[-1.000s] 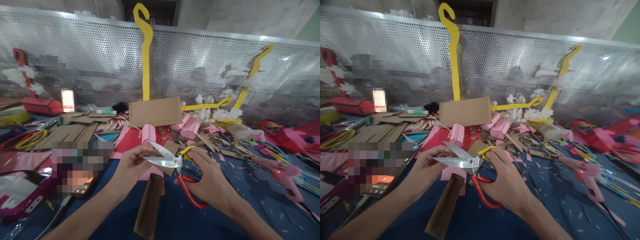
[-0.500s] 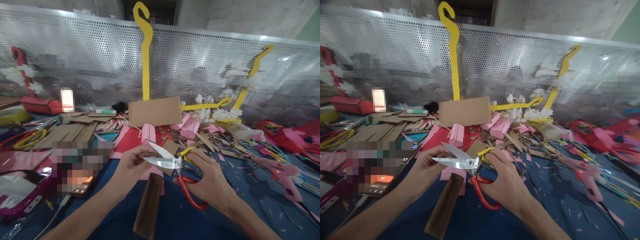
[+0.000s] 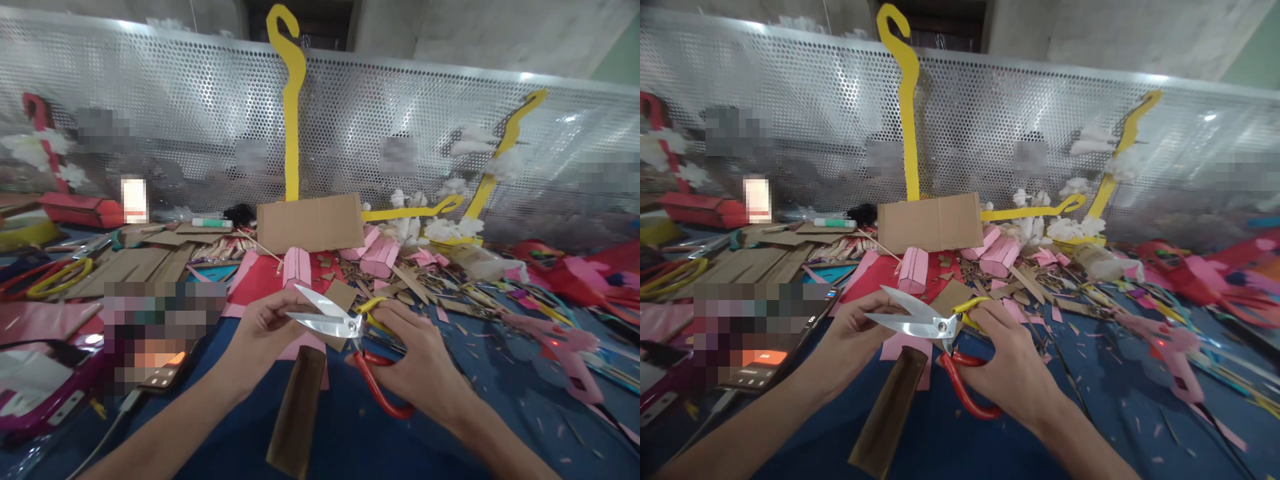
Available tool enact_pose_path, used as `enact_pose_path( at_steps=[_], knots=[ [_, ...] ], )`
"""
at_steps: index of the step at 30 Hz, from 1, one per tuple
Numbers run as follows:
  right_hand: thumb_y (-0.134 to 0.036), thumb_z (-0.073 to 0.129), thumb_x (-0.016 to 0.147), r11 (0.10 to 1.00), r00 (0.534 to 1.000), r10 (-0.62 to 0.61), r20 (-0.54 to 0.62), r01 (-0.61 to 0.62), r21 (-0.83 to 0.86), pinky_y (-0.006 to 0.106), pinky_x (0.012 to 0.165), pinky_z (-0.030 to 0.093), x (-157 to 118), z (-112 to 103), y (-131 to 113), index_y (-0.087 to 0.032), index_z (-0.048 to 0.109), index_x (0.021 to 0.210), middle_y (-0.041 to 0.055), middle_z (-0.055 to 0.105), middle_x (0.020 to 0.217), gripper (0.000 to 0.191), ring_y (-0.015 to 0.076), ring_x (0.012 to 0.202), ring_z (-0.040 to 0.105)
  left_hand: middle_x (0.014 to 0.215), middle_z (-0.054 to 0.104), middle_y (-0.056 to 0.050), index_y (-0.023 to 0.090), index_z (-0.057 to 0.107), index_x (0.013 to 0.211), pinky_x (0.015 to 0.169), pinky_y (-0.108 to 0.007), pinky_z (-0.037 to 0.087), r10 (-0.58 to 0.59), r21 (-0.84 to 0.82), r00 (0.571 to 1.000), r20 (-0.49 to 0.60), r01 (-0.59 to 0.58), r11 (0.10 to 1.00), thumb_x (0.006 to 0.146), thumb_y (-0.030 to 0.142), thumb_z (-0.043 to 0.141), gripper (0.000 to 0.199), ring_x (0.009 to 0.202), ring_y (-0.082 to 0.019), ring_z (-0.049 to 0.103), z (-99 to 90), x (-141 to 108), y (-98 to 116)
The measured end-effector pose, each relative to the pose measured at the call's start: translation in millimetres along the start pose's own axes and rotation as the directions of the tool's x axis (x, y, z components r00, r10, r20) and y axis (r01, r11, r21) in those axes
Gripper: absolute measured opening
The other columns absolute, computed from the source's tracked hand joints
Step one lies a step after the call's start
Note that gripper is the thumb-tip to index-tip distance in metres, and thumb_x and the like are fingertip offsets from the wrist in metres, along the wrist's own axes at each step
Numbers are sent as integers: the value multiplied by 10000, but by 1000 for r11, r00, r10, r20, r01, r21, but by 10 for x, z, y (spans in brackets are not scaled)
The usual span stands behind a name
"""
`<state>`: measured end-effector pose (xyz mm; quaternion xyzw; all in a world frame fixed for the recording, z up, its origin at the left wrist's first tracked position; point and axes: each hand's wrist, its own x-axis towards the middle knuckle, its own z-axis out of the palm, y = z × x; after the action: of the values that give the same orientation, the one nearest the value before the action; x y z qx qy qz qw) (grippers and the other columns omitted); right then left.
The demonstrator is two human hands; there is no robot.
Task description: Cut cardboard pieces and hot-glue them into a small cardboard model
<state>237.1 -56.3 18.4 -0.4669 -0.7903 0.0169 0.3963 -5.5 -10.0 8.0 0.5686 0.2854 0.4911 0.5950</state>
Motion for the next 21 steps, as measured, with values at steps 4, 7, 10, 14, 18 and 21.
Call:
enact_pose_path(
  at_steps=[4,7,10,14,18,21],
  knots=[
    [-232,875,750,1000,1000,6,-2,-6,-7,332,825,572,-12,9,20,-217,678,992,71,717,1031,312,251,959,691,934,789,-57,192,782,961,837,-296,535,0,14,1000,4,0,1000,879,256,768,105,910,-201,722,0,-5,1],
    [-259,866,765,1000,1000,17,0,-17,-8,344,828,571,-10,11,22,-214,673,970,78,716,1023,285,257,953,693,939,789,-60,191,783,952,849,-303,543,2,19,1000,1,-2,1000,869,260,777,109,918,-207,723,-3,-10,14],
    [-216,848,759,1000,1000,12,-7,-12,-6,326,790,567,-2,6,9,-211,669,966,67,711,997,274,243,922,693,963,793,-60,192,783,936,844,-302,552,1,27,1000,-24,0,1000,838,237,801,109,913,-208,724,2,-4,48],
    [-173,831,746,1000,1000,17,2,-17,-6,308,746,550,3,-2,-7,-215,661,909,45,697,937,239,223,858,670,917,795,-51,195,795,914,811,-290,562,26,53,999,-28,-25,998,821,221,805,96,867,-199,724,5,12,82],
    [-250,849,774,1000,1000,26,7,-26,1,301,711,534,-5,-2,-4,-220,660,894,37,686,912,226,216,819,650,905,798,-57,194,801,908,804,-308,574,35,60,999,-23,-33,998,813,228,810,102,850,-211,729,9,19,97],
    [-313,850,795,999,999,34,9,-34,-2,297,679,524,-7,4,5,-218,648,864,37,678,885,234,208,785,637,914,803,-59,192,793,884,808,-303,574,20,44,999,-27,-19,999,806,219,816,86,845,-206,729,20,17,112]
  ],
)
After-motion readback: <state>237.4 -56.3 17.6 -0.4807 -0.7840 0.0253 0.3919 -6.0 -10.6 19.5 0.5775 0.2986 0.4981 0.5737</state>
